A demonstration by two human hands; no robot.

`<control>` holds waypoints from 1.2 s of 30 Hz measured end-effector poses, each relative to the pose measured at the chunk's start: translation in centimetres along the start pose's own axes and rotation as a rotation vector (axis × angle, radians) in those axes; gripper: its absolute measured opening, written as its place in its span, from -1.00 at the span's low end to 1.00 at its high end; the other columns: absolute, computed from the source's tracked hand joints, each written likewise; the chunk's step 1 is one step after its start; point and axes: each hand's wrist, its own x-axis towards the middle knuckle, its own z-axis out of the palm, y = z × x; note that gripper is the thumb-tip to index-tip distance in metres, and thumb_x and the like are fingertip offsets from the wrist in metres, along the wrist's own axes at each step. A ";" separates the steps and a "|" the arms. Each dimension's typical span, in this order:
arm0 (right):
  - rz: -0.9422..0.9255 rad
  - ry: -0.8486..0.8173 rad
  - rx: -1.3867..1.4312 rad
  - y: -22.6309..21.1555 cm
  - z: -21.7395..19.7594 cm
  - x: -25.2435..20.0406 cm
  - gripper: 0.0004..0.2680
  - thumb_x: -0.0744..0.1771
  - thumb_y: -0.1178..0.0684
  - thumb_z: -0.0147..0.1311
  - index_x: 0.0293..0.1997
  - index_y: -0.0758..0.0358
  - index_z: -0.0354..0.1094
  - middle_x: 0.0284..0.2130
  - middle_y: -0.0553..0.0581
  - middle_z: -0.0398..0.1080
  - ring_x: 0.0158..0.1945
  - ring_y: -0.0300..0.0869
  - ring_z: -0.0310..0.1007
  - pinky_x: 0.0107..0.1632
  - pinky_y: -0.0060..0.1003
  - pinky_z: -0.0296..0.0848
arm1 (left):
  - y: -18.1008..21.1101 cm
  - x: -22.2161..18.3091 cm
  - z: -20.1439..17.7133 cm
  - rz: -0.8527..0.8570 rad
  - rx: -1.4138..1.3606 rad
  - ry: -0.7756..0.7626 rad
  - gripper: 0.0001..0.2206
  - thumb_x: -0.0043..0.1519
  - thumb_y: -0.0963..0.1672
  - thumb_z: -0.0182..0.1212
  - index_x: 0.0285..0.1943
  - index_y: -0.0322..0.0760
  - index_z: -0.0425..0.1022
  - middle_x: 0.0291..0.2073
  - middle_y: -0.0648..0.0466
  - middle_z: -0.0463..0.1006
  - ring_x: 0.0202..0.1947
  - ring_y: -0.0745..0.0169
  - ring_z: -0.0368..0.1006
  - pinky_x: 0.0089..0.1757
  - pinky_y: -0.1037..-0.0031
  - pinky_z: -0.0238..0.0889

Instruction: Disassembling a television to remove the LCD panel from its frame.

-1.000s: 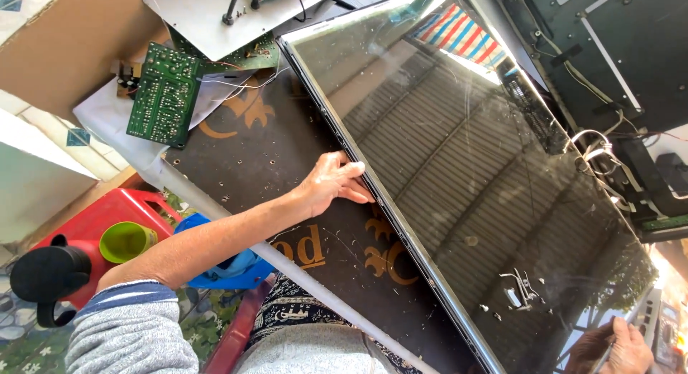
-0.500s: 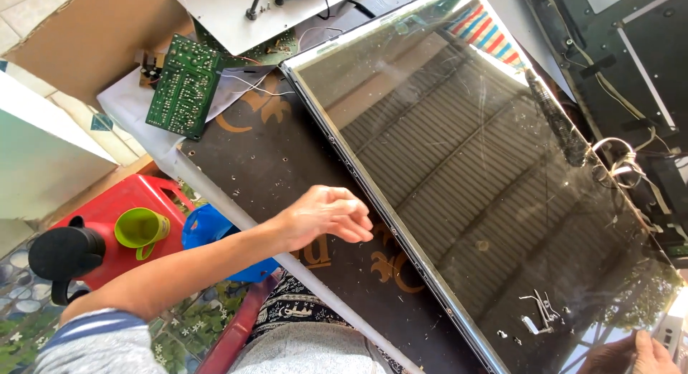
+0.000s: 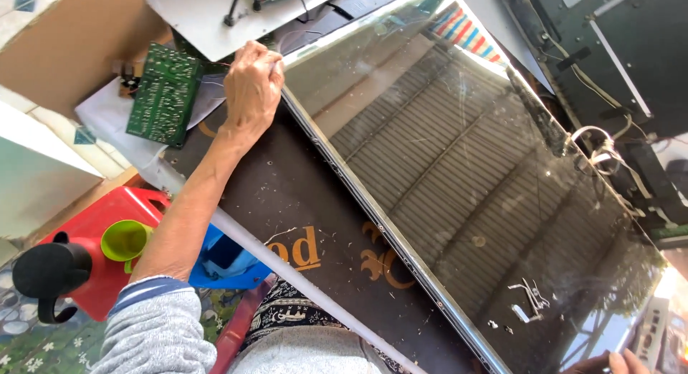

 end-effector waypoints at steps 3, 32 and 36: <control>0.006 0.036 -0.009 5.7 0.6 -1.0 -0.68 0.44 0.09 0.14 0.38 0.38 0.42 -0.05 0.36 0.42 -0.01 0.01 0.41 0.08 -0.18 0.35 | 0.6 -0.2 0.3 0.117 0.134 0.048 -0.97 0.28 -0.22 0.32 -0.21 -0.30 0.65 -0.22 0.01 0.50 -0.21 0.09 0.42 -0.28 0.37 0.48; 0.162 0.209 0.244 10.7 3.0 -5.8 -0.65 0.42 0.04 0.29 0.36 0.33 0.41 -0.02 0.22 0.45 -0.01 -0.19 0.40 0.04 -0.37 0.39 | -0.9 -0.4 1.5 -0.206 -0.498 0.036 -0.85 0.36 -0.13 0.16 -0.21 -0.30 0.54 -0.17 0.01 0.50 -0.09 0.12 0.42 -0.04 0.34 0.24; -0.390 0.364 -0.303 4.7 1.2 -6.3 -0.58 0.34 0.28 0.45 0.35 0.76 0.57 -0.16 0.57 0.45 -0.20 0.16 0.45 -0.17 -0.09 0.52 | -1.2 -0.5 1.5 -0.247 -0.460 0.038 -0.82 0.34 -0.10 0.10 -0.14 -0.25 0.60 -0.17 0.05 0.49 -0.14 0.15 0.48 -0.10 0.36 0.28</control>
